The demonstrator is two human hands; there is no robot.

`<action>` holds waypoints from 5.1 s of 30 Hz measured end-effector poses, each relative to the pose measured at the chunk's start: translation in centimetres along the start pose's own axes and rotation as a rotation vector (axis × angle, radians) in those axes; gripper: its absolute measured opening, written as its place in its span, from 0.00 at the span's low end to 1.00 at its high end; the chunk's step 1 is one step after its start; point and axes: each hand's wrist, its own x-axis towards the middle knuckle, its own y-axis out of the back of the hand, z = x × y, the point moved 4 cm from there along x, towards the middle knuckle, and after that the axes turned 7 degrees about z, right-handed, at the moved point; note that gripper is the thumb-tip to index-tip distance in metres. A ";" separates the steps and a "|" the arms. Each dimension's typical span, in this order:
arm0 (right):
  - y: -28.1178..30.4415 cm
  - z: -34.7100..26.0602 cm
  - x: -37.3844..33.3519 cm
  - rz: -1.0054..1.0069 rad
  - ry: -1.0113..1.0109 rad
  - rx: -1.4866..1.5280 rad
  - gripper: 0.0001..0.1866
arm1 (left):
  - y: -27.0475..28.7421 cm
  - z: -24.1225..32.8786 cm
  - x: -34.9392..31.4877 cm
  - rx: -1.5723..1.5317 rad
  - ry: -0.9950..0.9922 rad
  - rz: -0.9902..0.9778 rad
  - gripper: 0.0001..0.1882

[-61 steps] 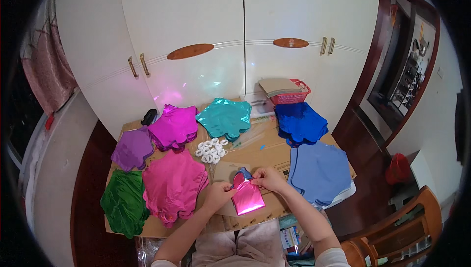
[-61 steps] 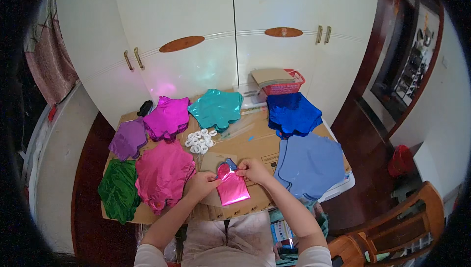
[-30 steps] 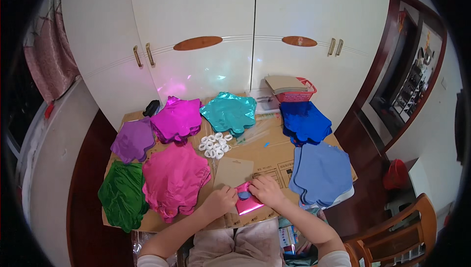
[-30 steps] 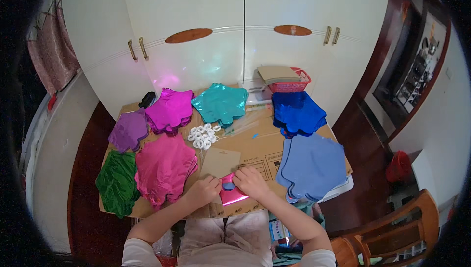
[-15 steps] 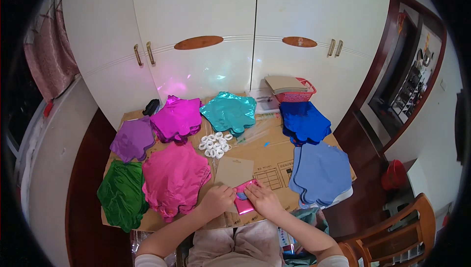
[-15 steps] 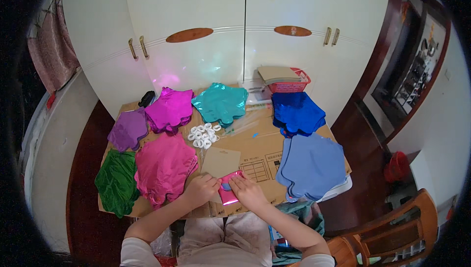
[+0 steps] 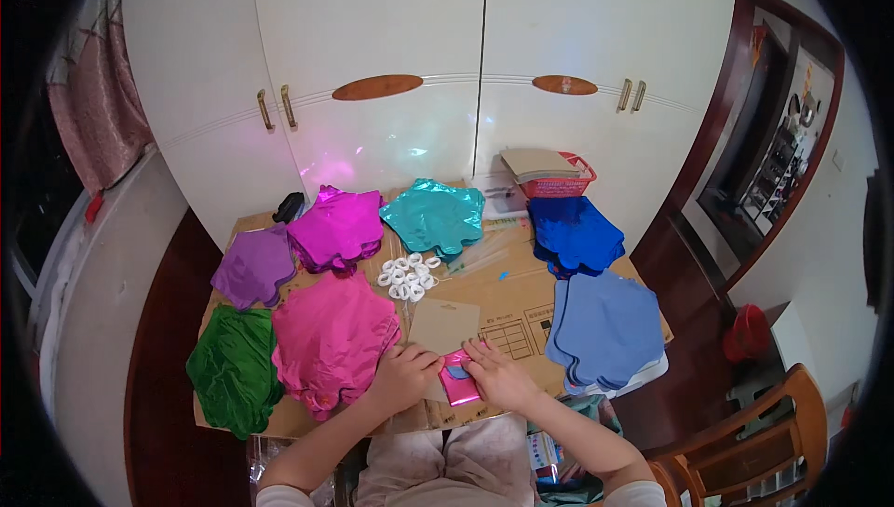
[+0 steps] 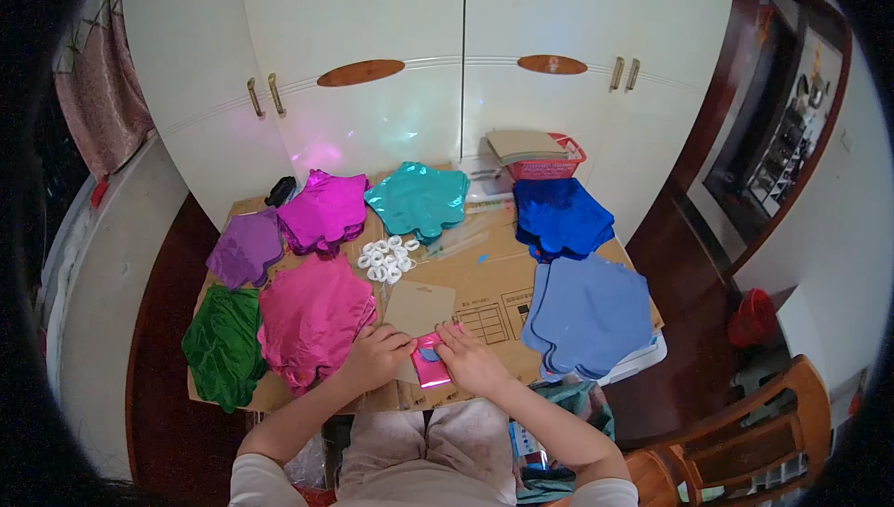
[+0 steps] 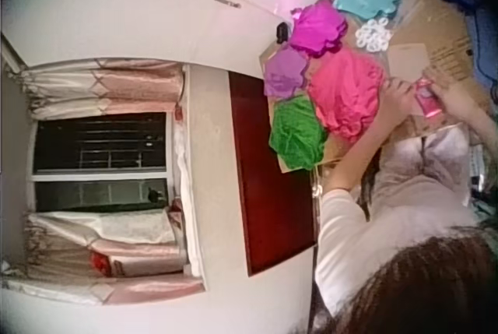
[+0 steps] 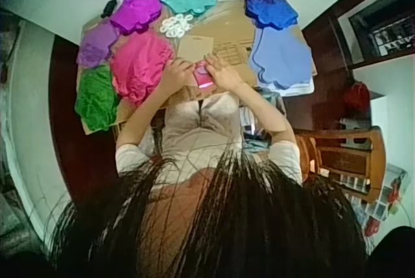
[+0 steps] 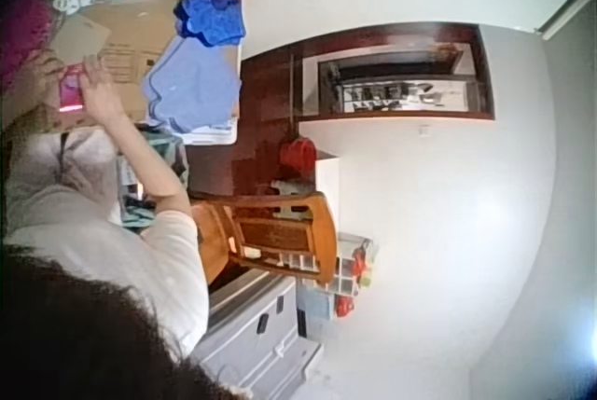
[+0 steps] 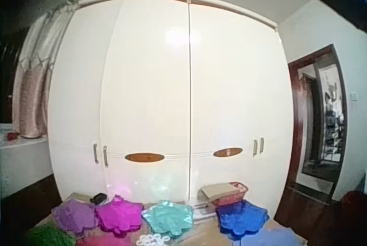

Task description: Folding colorful clothes and placing them into clear plastic bags with cardboard backing.

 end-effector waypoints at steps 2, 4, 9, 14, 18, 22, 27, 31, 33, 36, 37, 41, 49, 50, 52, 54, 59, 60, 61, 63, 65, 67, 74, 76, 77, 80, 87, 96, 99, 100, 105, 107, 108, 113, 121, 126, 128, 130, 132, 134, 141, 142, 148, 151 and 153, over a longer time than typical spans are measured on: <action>0.1 -0.6 -0.3 -0.037 -0.008 -0.005 0.26 | 0.6 0.0 -0.2 -0.026 0.053 -0.028 0.13; 1.1 -1.3 -0.2 -0.017 -0.008 0.027 0.28 | 2.0 1.0 -0.5 0.041 0.097 -0.024 0.14; 3.3 -3.4 -1.4 -0.062 0.009 0.070 0.30 | 2.5 2.6 -3.2 -0.015 0.100 -0.135 0.16; 3.5 -4.6 -5.0 -0.077 0.150 -0.068 0.23 | 1.8 2.7 -2.8 0.120 -0.093 -0.222 0.16; 4.8 -4.2 -6.0 -0.013 0.068 0.098 0.21 | 1.4 2.5 -2.9 0.129 -0.242 -0.252 0.14; 7.1 -2.9 -5.0 0.020 -0.133 0.283 0.20 | 1.9 2.2 -3.0 0.004 -0.269 -0.157 0.11; 8.6 -0.9 -4.5 -0.083 -0.533 0.566 0.14 | 2.3 1.6 -3.1 -0.062 -0.322 -0.189 0.10; 8.9 -0.3 -0.6 -0.051 -0.530 0.444 0.13 | 2.2 2.4 -3.2 -0.132 -0.355 -0.152 0.12; 7.1 0.1 0.7 0.023 -0.359 0.381 0.15 | 2.1 2.9 -2.9 -0.148 -0.348 -0.143 0.14; 4.2 0.6 1.4 0.047 -0.273 0.378 0.17 | 2.3 2.7 -1.9 -0.197 -0.250 -0.188 0.18; 3.7 0.7 1.4 0.038 -0.271 0.394 0.18 | 2.6 2.0 -1.3 -0.226 -0.175 -0.208 0.20; 3.2 1.2 1.5 -0.090 -0.370 0.419 0.17 | 0.9 -0.4 -2.0 -0.416 -0.037 -0.326 0.25; 2.4 2.2 0.7 -0.090 -0.415 0.433 0.14 | -0.4 -1.8 -1.4 -0.492 -0.022 -0.492 0.20; 2.4 2.1 0.8 -0.061 -0.402 0.446 0.13 | -0.4 -2.0 -1.2 -0.529 -0.017 -0.506 0.19; 2.4 2.1 0.9 -0.001 -0.378 0.468 0.11 | -0.2 -2.1 -0.7 -0.526 0.004 -0.568 0.16; 2.3 2.3 0.9 -0.039 -0.414 0.465 0.11 | 0.2 -1.8 -0.1 -0.467 0.043 -0.606 0.13; 2.3 2.3 1.2 -0.068 -0.447 0.442 0.10 | -0.5 -0.8 -0.2 -0.260 0.092 -0.345 0.08; 2.0 2.3 1.2 -0.057 -0.439 0.433 0.10 | -0.3 -0.7 -0.1 -0.264 0.107 -0.305 0.08; 1.9 2.3 1.1 -0.045 -0.431 0.423 0.10 | -0.2 -0.6 0.0 -0.268 0.121 -0.265 0.08; 1.9 2.3 1.0 -0.039 -0.456 0.426 0.11 | 0.0 -0.5 0.0 -0.251 0.152 -0.205 0.07; 2.1 2.3 1.1 -0.034 -0.477 0.439 0.11 | 0.1 -0.3 -0.2 -0.207 0.185 -0.168 0.07; 2.2 2.2 1.2 -0.030 -0.501 0.460 0.11 | 0.2 -0.5 -0.3 -0.145 0.233 -0.106 0.07; 2.2 2.2 1.1 0.001 -0.532 0.486 0.11 | -0.3 1.6 -2.3 0.068 0.139 -0.042 0.08; 2.3 2.1 1.2 -0.002 -0.531 0.486 0.11 | 0.7 2.8 -2.1 0.063 0.066 0.045 0.12; 2.3 2.1 1.2 0.000 -0.526 0.488 0.11 | 1.3 3.4 -1.9 0.061 0.029 0.088 0.13; 2.0 2.3 1.1 0.003 -0.518 0.490 0.11 | 1.4 5.1 -2.0 0.147 0.071 0.075 0.19; 1.9 2.3 1.1 -0.001 -0.534 0.515 0.13 | 0.7 5.3 -1.4 0.101 0.138 -0.106 0.30; 1.6 2.9 1.5 -0.079 -0.567 0.542 0.12 | 0.0 4.8 -1.7 -0.015 0.146 -0.273 0.37; 0.8 4.7 2.5 -0.049 -0.597 0.811 0.14 | 0.3 4.4 -2.3 -0.044 0.137 -0.343 0.38; 0.8 5.2 3.0 -0.030 -0.615 0.946 0.16 | 0.6 4.3 -2.4 -0.048 0.137 -0.365 0.38; -0.7 6.6 3.5 -0.414 -1.069 1.138 0.23 | 1.4 4.6 -2.7 -0.025 0.178 -0.345 0.38; -1.3 6.8 3.5 -0.371 -1.121 1.172 0.20 | 1.1 4.6 -3.0 -0.032 0.186 -0.344 0.37; -1.3 6.3 3.8 -0.401 -1.082 1.137 0.20 | 1.1 4.6 -3.1 -0.027 0.179 -0.346 0.37; -3.2 5.1 3.6 -0.491 -0.890 1.053 0.26 | 1.1 4.8 -2.7 -0.010 0.146 -0.351 0.37; -3.7 4.7 4.3 -0.372 -0.800 0.907 0.24 | 1.0 4.7 -2.8 -0.012 0.125 -0.343 0.37; -1.6 4.0 5.5 -0.519 -0.656 0.617 0.23 | 0.8 4.5 -2.7 -0.085 0.117 -0.317 0.36; -0.3 3.8 6.7 -0.617 -0.542 0.343 0.24 | 0.6 4.3 -2.6 -0.118 0.099 -0.292 0.35; 0.5 4.3 7.2 -0.336 -0.325 0.355 0.25 | 0.7 4.3 -2.3 -0.123 0.091 -0.294 0.35; 0.3 5.1 6.8 -0.222 -0.071 0.287 0.25 | 0.8 4.4 -2.1 -0.123 0.084 -0.298 0.35; -1.1 5.7 5.8 -0.272 0.226 0.145 0.26 | 0.9 4.5 -2.0 -0.112 0.083 -0.306 0.35; -1.3 4.8 4.3 -0.313 0.241 0.245 0.26 | 0.9 4.5 -2.1 -0.105 0.084 -0.332 0.38; -1.4 4.9 4.1 -0.309 0.256 0.245 0.26 | 0.8 4.5 -2.1 -0.111 0.086 -0.334 0.38; -1.2 4.0 3.8 -0.290 0.230 0.208 0.28 | 0.8 4.3 -2.0 -0.120 0.083 -0.361 0.37; -1.1 3.2 3.7 -0.299 0.199 0.129 0.30 | 0.9 3.6 -1.4 -0.168 0.069 -0.314 0.35; -1.3 3.1 3.7 -0.299 0.172 0.103 0.30 | 0.7 3.2 -1.3 -0.199 0.050 -0.266 0.33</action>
